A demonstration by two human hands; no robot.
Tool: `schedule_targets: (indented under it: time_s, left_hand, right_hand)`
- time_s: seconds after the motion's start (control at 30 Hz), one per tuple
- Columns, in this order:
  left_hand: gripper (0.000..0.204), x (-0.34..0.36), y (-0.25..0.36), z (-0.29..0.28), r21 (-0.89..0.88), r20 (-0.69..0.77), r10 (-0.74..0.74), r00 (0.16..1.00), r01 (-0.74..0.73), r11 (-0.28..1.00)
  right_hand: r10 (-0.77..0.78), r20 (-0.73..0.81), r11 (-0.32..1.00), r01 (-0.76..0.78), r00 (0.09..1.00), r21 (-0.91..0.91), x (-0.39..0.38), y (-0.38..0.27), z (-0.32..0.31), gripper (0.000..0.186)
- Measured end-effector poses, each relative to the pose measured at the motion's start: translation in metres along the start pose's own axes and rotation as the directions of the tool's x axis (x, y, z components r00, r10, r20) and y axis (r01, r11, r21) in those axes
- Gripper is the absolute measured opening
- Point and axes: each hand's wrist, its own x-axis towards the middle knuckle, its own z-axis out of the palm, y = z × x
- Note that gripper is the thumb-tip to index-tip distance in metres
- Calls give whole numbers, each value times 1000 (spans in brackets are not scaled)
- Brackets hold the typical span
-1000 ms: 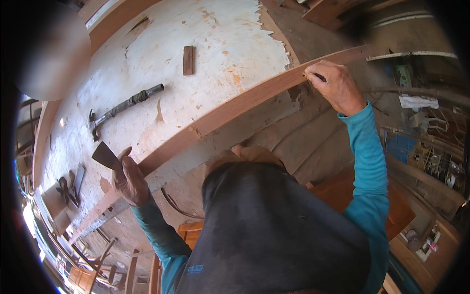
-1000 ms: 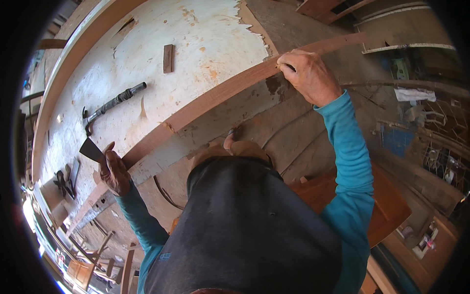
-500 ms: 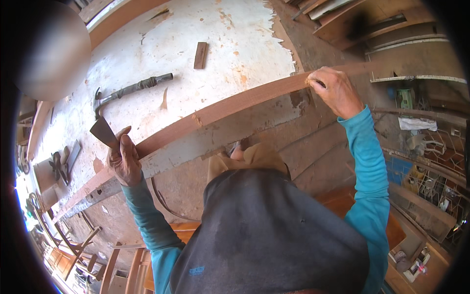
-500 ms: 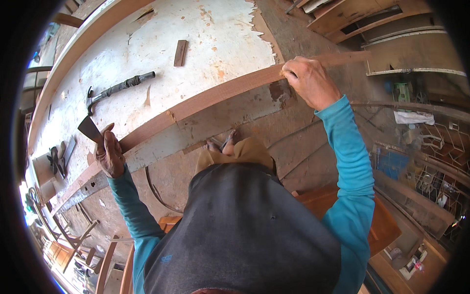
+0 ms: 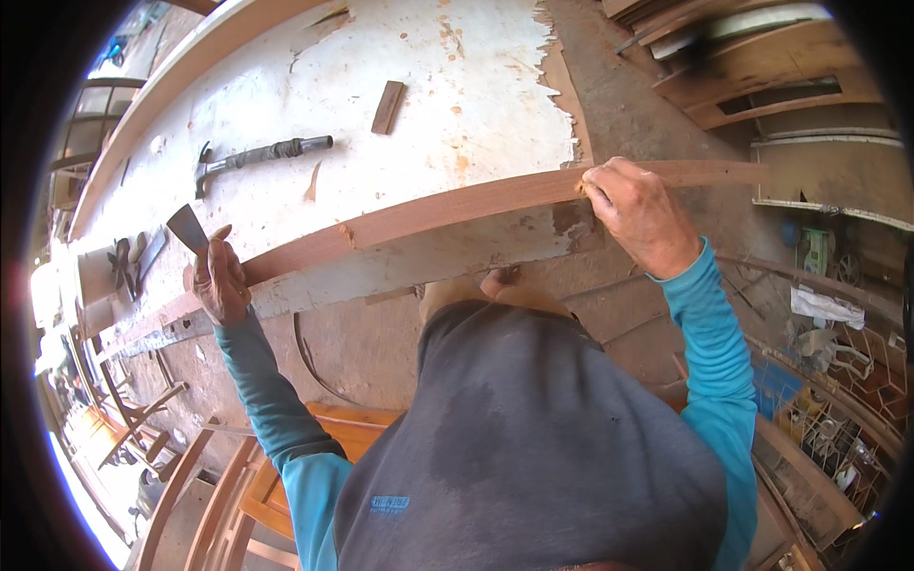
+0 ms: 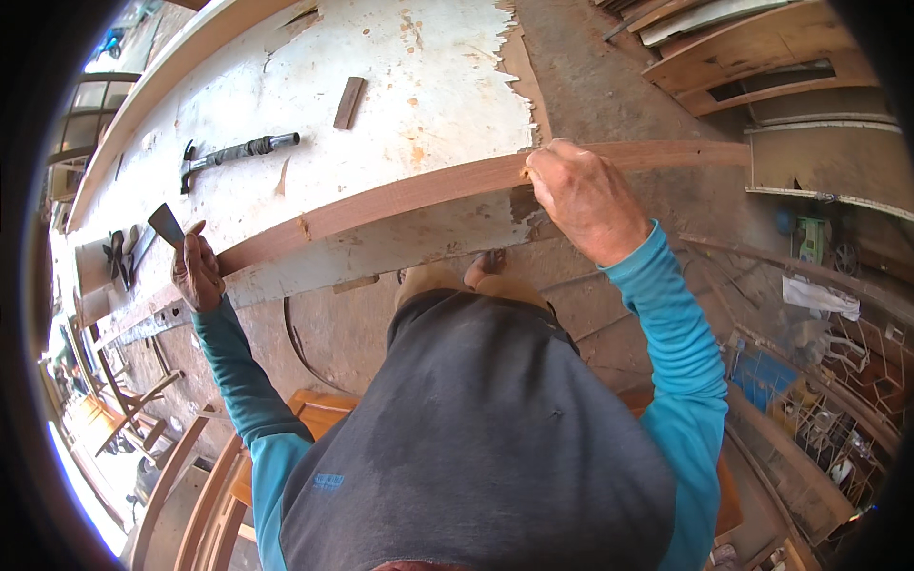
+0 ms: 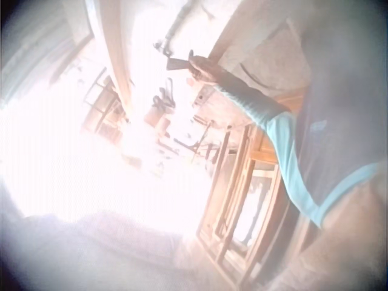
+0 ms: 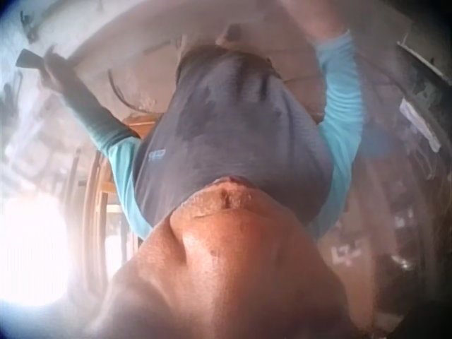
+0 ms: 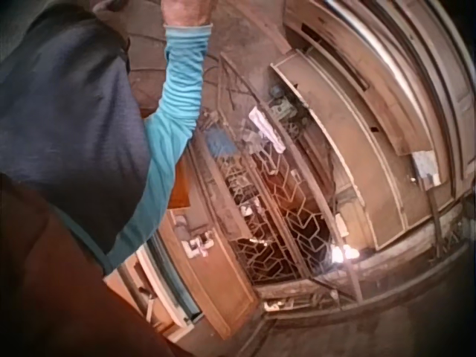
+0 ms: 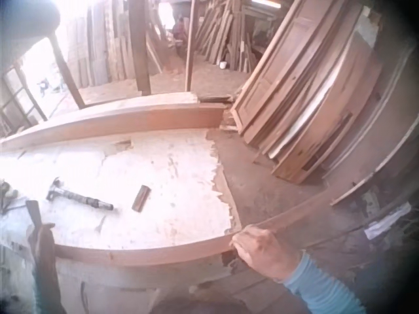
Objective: The person applies wood filler to a curved wooden strip using a small putty knife and then applies glue to specific points along the strip from a white bottle.
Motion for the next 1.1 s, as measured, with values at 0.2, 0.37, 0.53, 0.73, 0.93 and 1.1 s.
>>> schedule_targets:
  time_s: [0.2,0.37,0.53,0.73,0.93,1.1]
  left_hand:
    - [39,4,-2,2,24,-26,10,1000,-9,1000]
    - [39,4,0,2,4,-60,-7,998,8,1000]
    - [38,1,-1,2,-22,-60,-9,998,8,1000]
    - [38,-4,-5,-2,-53,-43,-17,999,15,998]
    - [42,-3,-3,-2,-38,-28,-11,1000,10,999]
    - [39,3,-31,-18,-133,-15,22,1000,-24,991]
  right_hand:
    - [-20,-19,1000,20,1000,15,-2,4,0,11]
    - [-34,-28,999,34,999,10,0,3,-2,10]
    - [-21,10,1000,21,1000,14,1,2,-4,9]
    - [25,25,1000,-25,999,17,1,-7,-7,7]
    - [16,8,1000,-16,1000,2,-1,-9,-3,9]
    - [27,-49,993,-21,998,113,-1,-2,-7,11]
